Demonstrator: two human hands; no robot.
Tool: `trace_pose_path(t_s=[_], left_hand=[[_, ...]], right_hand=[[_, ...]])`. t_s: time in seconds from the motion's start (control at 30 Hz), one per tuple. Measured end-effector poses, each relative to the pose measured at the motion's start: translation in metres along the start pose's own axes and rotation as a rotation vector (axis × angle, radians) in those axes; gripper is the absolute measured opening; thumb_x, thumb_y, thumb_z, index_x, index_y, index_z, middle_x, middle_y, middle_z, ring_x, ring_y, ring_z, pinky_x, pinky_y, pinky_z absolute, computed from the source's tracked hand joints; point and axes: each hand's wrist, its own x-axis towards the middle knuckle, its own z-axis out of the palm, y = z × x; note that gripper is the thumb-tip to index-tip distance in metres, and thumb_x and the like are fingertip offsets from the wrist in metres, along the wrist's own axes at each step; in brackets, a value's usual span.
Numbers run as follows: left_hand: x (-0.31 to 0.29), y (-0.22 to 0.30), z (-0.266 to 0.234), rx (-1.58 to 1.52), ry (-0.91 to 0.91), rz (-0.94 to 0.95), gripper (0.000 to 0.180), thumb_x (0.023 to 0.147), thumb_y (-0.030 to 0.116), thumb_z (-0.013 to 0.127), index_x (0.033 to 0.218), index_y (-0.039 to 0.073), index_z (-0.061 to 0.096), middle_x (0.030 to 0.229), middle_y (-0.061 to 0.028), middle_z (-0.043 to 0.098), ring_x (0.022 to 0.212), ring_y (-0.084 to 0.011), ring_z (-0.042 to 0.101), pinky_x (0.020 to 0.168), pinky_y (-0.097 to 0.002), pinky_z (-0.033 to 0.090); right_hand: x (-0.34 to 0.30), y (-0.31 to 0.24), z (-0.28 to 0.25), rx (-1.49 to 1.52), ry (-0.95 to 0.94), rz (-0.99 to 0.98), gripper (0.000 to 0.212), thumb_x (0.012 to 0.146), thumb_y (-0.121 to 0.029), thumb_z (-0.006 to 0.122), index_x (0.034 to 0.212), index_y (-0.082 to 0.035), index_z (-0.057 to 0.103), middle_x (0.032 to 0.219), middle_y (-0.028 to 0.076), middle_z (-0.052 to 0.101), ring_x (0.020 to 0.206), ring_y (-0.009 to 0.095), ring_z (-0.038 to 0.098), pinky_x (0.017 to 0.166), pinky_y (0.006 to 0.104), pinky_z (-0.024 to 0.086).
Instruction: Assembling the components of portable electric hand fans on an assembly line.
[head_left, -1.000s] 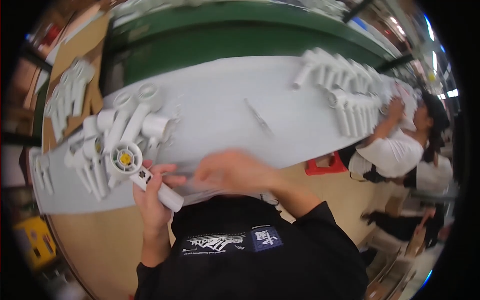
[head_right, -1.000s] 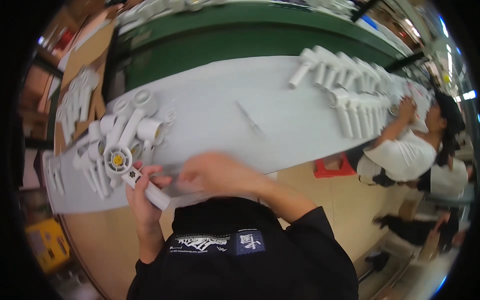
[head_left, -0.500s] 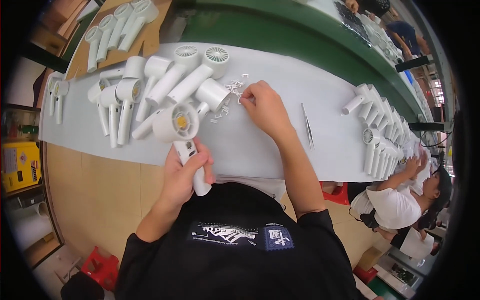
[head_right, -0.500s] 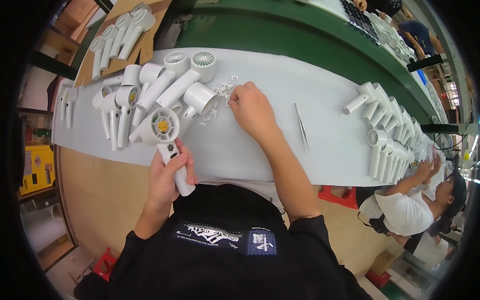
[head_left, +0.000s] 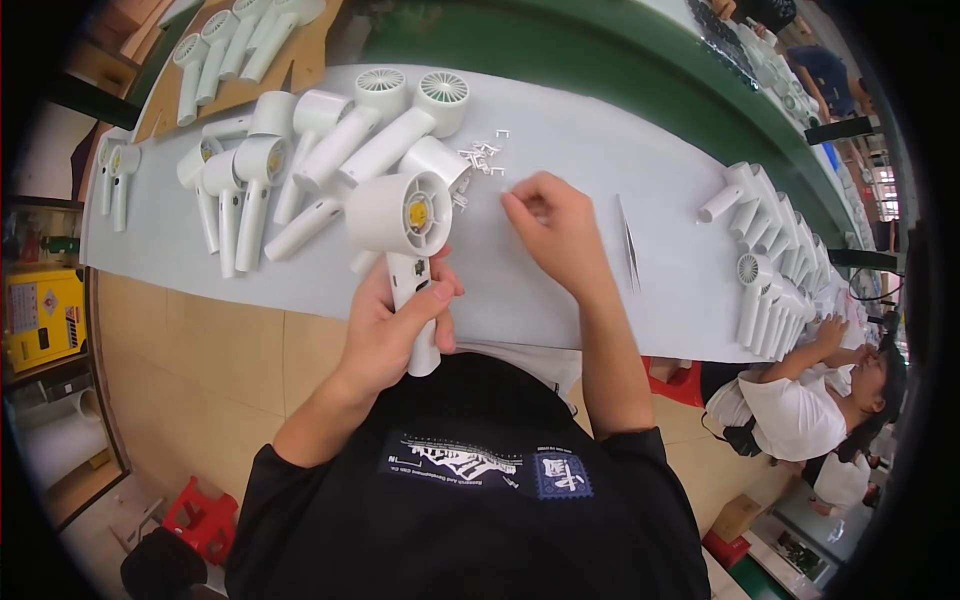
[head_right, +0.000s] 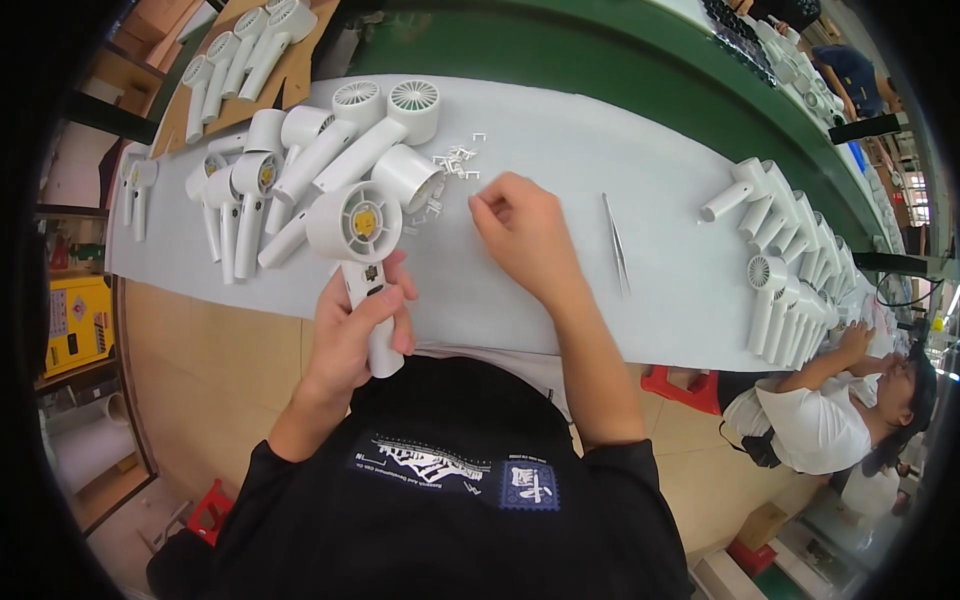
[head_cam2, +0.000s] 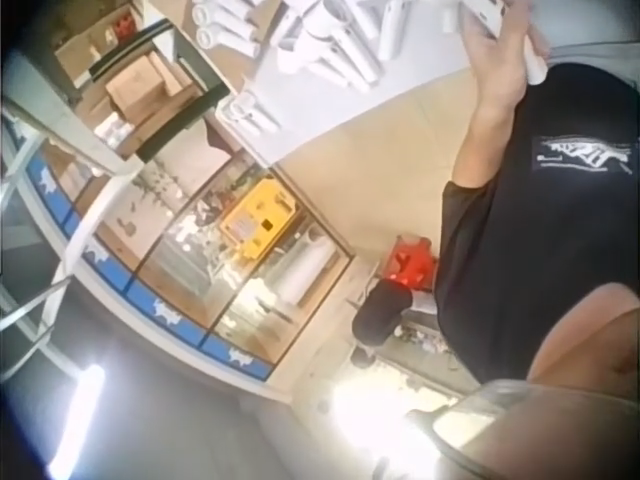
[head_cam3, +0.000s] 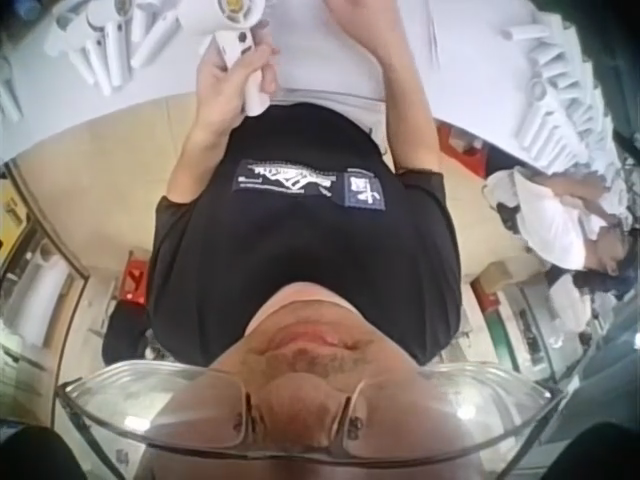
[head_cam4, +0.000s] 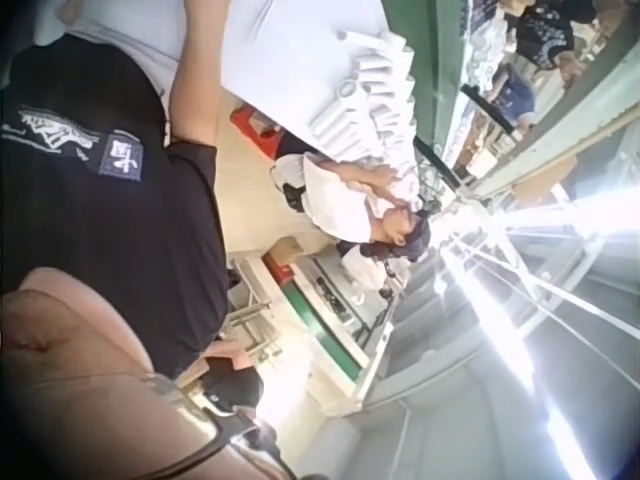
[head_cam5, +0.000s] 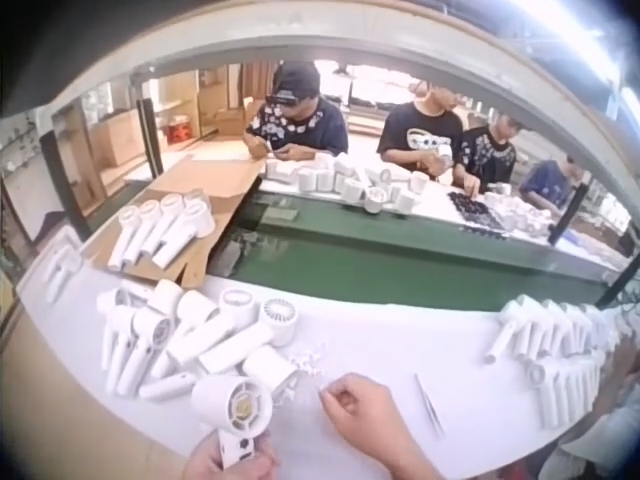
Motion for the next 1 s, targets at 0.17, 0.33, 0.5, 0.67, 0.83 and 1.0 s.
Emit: trace_pose_path(t_s=[0.17, 0.33, 0.5, 0.67, 0.83, 1.0], left_hand=[[0.011, 0.001, 0.016, 0.078, 0.079, 0.086, 0.037, 0.088, 0.007, 0.063, 0.119, -0.002, 0.046, 0.097, -0.0063, 0.059, 0.058, -0.0102, 0.056, 0.049, -0.0230, 0.046], [0.010, 0.010, 0.037, 0.086, 0.028, 0.180, 0.042, 0.084, 0.003, 0.066, 0.120, -0.003, 0.045, 0.101, -0.0116, 0.062, 0.067, -0.0105, 0.061, 0.052, -0.0217, 0.050], [0.000, 0.017, 0.042, 0.077, -0.016, 0.161, 0.050, 0.081, -0.003, 0.065, 0.126, -0.003, 0.043, 0.094, -0.0188, 0.065, 0.059, -0.0135, 0.060, 0.052, -0.0231, 0.048], [-0.001, 0.020, 0.043, 0.069, 0.000, 0.137, 0.050, 0.081, -0.004, 0.066, 0.125, -0.005, 0.043, 0.092, -0.0179, 0.066, 0.058, -0.0135, 0.060, 0.052, -0.0228, 0.048], [-0.002, 0.027, 0.044, 0.166, -0.004, 0.165, 0.050, 0.080, -0.005, 0.066, 0.125, -0.005, 0.044, 0.092, -0.0178, 0.066, 0.059, -0.0132, 0.060, 0.053, -0.0228, 0.049], [-0.007, 0.028, 0.044, 0.135, -0.024, 0.131, 0.051, 0.079, -0.005, 0.067, 0.125, -0.004, 0.044, 0.092, -0.0179, 0.066, 0.061, -0.0131, 0.061, 0.054, -0.0231, 0.049]], right_hand=[[-0.037, -0.015, -0.020, 0.805, -0.139, 0.068, 0.002, 0.085, 0.005, 0.062, 0.087, 0.006, 0.061, 0.087, 0.012, 0.064, 0.080, 0.017, 0.064, 0.072, 0.0272, 0.052], [-0.057, -0.035, -0.026, 0.479, -0.020, -0.264, 0.011, 0.076, 0.006, 0.069, 0.085, 0.001, 0.064, 0.088, 0.011, 0.067, 0.081, 0.016, 0.064, 0.073, 0.0258, 0.051], [-0.066, -0.038, -0.030, 0.551, -0.055, -0.251, 0.018, 0.071, 0.016, 0.067, 0.083, 0.005, 0.062, 0.093, 0.015, 0.064, 0.084, 0.018, 0.062, 0.074, 0.0281, 0.051], [-0.071, -0.048, -0.026, 0.793, 0.064, -0.116, 0.018, 0.077, 0.011, 0.069, 0.091, 0.004, 0.060, 0.089, 0.011, 0.067, 0.085, 0.014, 0.065, 0.076, 0.0262, 0.054], [-0.076, -0.041, -0.027, 0.701, -0.050, -0.149, 0.022, 0.077, 0.012, 0.068, 0.095, 0.005, 0.058, 0.091, 0.013, 0.067, 0.086, 0.016, 0.066, 0.078, 0.0278, 0.055], [-0.080, -0.041, -0.027, 0.856, -0.050, -0.108, 0.020, 0.078, 0.014, 0.066, 0.095, 0.007, 0.057, 0.093, 0.016, 0.067, 0.089, 0.018, 0.067, 0.080, 0.0286, 0.055]])
